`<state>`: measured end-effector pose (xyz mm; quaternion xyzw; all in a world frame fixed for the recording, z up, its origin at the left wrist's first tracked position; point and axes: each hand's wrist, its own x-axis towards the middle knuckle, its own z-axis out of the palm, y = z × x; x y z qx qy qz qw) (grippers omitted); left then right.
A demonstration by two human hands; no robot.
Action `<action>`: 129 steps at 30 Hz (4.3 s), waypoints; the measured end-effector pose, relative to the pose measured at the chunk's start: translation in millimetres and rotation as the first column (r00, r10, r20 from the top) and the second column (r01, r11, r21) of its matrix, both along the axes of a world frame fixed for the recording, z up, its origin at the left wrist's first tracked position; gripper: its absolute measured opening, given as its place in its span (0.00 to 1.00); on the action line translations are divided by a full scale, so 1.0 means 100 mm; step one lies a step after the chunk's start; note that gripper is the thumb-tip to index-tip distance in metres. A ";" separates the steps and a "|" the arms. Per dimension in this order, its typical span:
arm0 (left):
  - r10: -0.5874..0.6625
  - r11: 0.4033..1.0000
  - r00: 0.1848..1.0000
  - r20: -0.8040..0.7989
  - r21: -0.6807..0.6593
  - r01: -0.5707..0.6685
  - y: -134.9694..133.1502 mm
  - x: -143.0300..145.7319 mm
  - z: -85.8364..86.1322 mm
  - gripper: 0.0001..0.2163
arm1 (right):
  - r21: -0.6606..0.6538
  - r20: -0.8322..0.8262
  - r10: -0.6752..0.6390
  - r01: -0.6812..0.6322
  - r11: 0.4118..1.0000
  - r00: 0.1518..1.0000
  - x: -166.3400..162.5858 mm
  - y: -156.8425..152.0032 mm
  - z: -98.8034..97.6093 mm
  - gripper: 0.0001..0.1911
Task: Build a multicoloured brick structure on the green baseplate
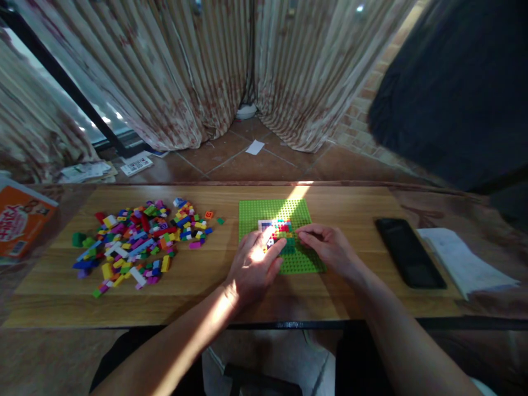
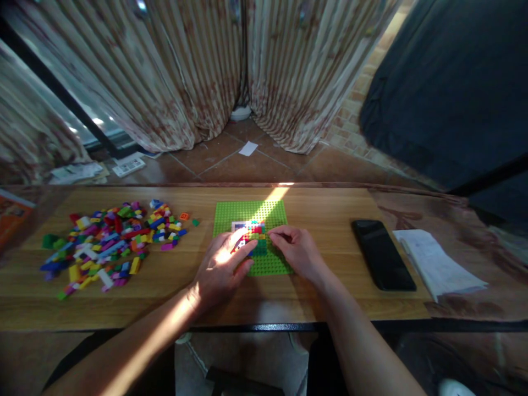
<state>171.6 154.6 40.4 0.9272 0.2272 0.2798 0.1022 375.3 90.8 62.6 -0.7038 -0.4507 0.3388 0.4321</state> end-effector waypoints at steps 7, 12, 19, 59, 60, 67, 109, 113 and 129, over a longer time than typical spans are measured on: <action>-0.045 0.999 0.999 0.022 0.004 0.045 0.08 -0.02 -0.04 0.16 | 0.025 0.039 0.052 -0.053 0.998 0.998 0.01 0.01 -0.01 0.13; -0.043 0.999 0.999 0.017 -0.005 0.043 0.08 -0.02 -0.04 0.16 | 0.023 0.137 0.136 -0.140 0.990 0.981 0.01 0.00 -0.01 0.09; -0.054 0.999 0.998 0.029 0.007 0.054 0.08 -0.02 -0.05 0.16 | 0.039 0.169 0.167 -0.176 0.984 0.971 0.00 -0.01 -0.04 0.09; 0.071 0.987 0.986 0.153 -0.157 -0.047 0.01 -0.04 0.10 0.17 | -0.073 -0.131 -0.013 0.004 0.997 0.991 0.05 0.04 -0.08 0.21; 0.090 0.985 0.983 0.159 -0.160 -0.064 0.06 -0.06 0.12 0.16 | -0.074 -0.118 -0.030 0.021 0.997 0.993 0.05 0.04 -0.10 0.20; 0.389 0.919 0.910 0.141 -0.130 -0.372 0.75 -0.45 0.29 0.13 | -0.113 0.010 -0.091 0.091 0.989 0.996 0.12 0.06 -0.22 0.21; 0.070 0.105 0.933 0.353 -0.933 0.345 0.11 -0.15 0.38 0.20 | 0.205 0.375 0.256 -0.349 0.914 0.891 -0.56 -0.26 0.21 0.07; 0.115 0.194 0.928 0.354 -0.924 0.328 0.14 -0.11 0.28 0.18 | 0.189 0.364 0.139 -0.219 0.957 0.921 -0.38 -0.22 0.14 0.06; 0.228 0.701 0.964 0.141 -0.711 -0.062 0.34 -0.07 0.19 0.12 | 0.094 0.191 -0.034 0.016 0.995 0.981 -0.04 -0.05 -0.12 0.13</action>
